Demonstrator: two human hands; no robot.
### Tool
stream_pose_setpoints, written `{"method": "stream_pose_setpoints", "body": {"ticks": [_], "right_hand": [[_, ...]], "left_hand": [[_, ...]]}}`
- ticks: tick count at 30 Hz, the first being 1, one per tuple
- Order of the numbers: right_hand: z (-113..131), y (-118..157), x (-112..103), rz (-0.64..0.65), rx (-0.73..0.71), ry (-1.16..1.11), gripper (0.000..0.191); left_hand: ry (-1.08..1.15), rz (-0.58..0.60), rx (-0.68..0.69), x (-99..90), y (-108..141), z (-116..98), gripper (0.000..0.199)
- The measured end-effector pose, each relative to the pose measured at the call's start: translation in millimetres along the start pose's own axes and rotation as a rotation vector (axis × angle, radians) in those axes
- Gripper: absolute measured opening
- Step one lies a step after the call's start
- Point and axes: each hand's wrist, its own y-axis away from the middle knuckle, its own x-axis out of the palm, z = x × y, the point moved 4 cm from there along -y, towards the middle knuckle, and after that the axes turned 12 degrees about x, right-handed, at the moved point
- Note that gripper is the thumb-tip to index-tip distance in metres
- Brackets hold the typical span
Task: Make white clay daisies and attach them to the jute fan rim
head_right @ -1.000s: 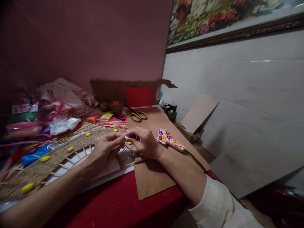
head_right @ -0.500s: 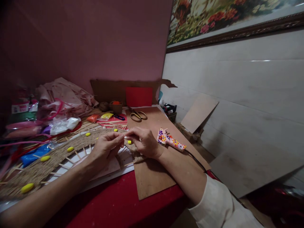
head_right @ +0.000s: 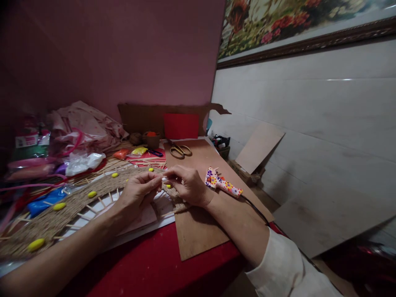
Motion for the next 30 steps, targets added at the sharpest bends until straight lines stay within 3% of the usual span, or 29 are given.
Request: {"method": "stream_pose_setpoints", "body": {"ticks": [6, 12, 16, 30], "right_hand": [[-15.9, -9.4, -2.6, -0.004, -0.011, 0.116, 0.011], [-30.5, -27.7, 1.8, 0.236, -0.056, 0.43, 0.013], [-31.1, -32.3, 3.5, 0.307, -0.055, 0.611, 0.012], [-39.7, -25.6, 4.1, 0.372, 0.027, 0.319, 0.018]], "left_hand": [[0.038, -0.052, 0.028, -0.4, 0.9, -2.8, 0.037], [0.064, -0.055, 0.053, -0.3, 1.6, -6.7, 0.035], [0.068, -0.053, 0.042, -0.3, 1.3, -6.4, 0.034], [0.052, -0.022, 0.048, -1.1, -0.5, -2.4, 0.032]]}}
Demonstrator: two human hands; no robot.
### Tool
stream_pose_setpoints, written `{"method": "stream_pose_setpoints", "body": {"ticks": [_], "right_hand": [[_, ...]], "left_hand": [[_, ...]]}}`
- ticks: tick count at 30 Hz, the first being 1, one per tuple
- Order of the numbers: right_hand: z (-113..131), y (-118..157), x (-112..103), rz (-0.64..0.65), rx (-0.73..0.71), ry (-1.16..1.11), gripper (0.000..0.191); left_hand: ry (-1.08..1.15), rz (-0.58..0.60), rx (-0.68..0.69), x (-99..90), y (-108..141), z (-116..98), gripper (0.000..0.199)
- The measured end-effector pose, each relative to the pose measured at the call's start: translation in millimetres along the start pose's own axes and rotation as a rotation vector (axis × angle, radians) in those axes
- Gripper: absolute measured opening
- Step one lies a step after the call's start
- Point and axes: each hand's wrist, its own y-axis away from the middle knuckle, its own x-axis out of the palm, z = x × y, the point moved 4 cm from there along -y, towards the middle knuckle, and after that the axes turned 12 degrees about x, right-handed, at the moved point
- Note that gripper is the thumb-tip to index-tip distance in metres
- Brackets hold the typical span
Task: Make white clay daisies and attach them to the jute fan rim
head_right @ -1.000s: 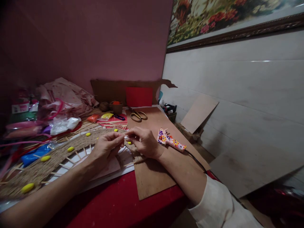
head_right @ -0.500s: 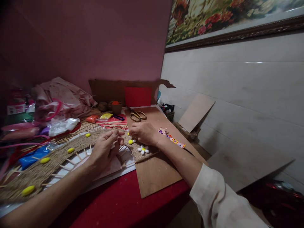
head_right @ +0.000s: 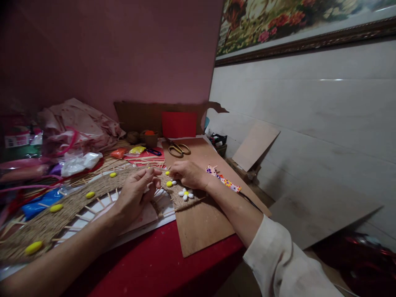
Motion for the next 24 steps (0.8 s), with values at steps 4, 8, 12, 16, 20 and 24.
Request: {"method": "stream_pose_setpoints", "body": {"ticks": [4, 8, 12, 16, 20, 24], "right_hand": [[-0.1, 0.2, 0.5, 0.0, -0.018, -0.014, 0.019], [0.8, 0.4, 0.5, 0.0, -0.015, -0.015, 0.019], [0.8, 0.0, 1.5, 0.014, -0.03, -0.042, 0.018], [-1.4, -0.6, 3.2, 0.027, -0.036, -0.075, 0.018], [-2.0, -0.7, 3.9, 0.021, -0.04, -0.098, 0.018], [-0.3, -0.5, 3.8, 0.023, -0.044, -0.126, 0.02]], "left_hand": [[-0.01, 0.004, 0.005, 0.5, -0.4, -0.2, 0.03], [-0.014, 0.009, 0.011, 0.8, 0.7, -0.5, 0.03], [-0.015, 0.017, 0.008, 0.2, 1.2, -0.1, 0.03], [-0.023, 0.02, 0.009, 0.0, 0.7, -0.3, 0.032], [-0.028, 0.029, 0.015, 0.6, 0.5, -0.2, 0.031], [-0.032, 0.037, 0.013, 0.4, 0.4, 0.6, 0.031]]}}
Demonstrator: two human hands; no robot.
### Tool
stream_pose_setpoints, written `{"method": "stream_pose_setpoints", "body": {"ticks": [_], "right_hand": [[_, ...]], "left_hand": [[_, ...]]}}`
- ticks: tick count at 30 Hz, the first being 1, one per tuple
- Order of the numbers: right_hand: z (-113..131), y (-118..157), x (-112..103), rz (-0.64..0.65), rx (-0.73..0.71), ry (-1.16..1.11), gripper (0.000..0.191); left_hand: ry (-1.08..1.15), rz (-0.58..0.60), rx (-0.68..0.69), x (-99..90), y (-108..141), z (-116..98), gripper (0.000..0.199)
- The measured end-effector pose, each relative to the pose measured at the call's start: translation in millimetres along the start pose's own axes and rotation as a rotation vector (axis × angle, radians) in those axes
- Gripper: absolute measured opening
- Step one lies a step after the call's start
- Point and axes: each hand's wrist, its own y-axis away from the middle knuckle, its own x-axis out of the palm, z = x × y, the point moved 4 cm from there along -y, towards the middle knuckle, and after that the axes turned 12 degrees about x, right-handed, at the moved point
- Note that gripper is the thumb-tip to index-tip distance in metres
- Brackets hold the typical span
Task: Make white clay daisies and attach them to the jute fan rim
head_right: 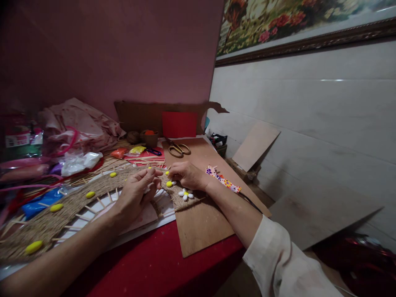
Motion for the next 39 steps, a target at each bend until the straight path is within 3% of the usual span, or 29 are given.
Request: {"method": "stream_pose_setpoints", "body": {"ticks": [5, 10, 16, 39], "right_hand": [[1.2, 1.3, -0.2, 0.026, 0.003, -0.006, 0.028], [-0.5, 4.1, -4.5, -0.036, 0.046, 0.046, 0.039], [4.4, 10.0, -6.8, -0.068, 0.132, 0.222, 0.025], [11.3, 16.2, -4.6, -0.074, 0.157, 0.422, 0.031]], "left_hand": [[-0.004, -0.003, 0.0, 0.3, 0.5, -0.8, 0.03], [-0.006, -0.015, -0.007, 1.1, 0.5, -1.3, 0.031], [-0.001, -0.017, -0.004, -0.3, 0.6, -0.5, 0.03], [0.034, -0.04, -0.008, 0.4, 1.3, -1.4, 0.029]]}}
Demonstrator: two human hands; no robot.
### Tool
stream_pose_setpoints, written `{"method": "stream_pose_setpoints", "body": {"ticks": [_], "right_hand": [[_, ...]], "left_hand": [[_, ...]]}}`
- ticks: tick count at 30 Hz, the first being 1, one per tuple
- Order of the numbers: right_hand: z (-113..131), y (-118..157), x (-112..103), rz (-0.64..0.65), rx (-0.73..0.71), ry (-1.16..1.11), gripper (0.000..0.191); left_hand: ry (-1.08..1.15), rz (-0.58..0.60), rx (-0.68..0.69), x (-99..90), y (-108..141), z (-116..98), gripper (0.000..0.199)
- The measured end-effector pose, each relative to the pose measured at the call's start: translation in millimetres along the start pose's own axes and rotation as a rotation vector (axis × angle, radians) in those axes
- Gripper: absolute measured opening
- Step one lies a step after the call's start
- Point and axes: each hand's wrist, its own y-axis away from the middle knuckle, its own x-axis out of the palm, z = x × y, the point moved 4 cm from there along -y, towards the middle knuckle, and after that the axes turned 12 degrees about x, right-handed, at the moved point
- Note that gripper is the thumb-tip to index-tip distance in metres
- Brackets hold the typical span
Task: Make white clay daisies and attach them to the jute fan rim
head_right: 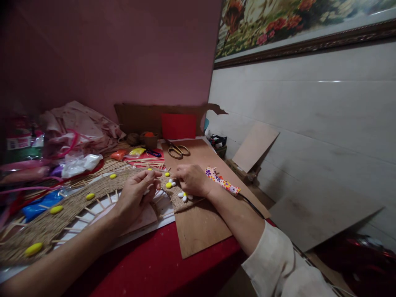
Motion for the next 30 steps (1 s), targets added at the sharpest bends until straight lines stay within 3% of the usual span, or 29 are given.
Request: {"method": "stream_pose_setpoints", "body": {"ticks": [9, 30], "right_hand": [[9.7, 4.4, -1.8, 0.008, -0.068, 0.173, 0.026], [2.0, 2.9, -1.9, -0.067, -0.028, 0.087, 0.027]], "left_hand": [[-0.021, 0.001, 0.003, 0.9, 0.7, -1.7, 0.03], [-0.031, 0.005, 0.002, 0.6, 1.0, -1.3, 0.029]]}}
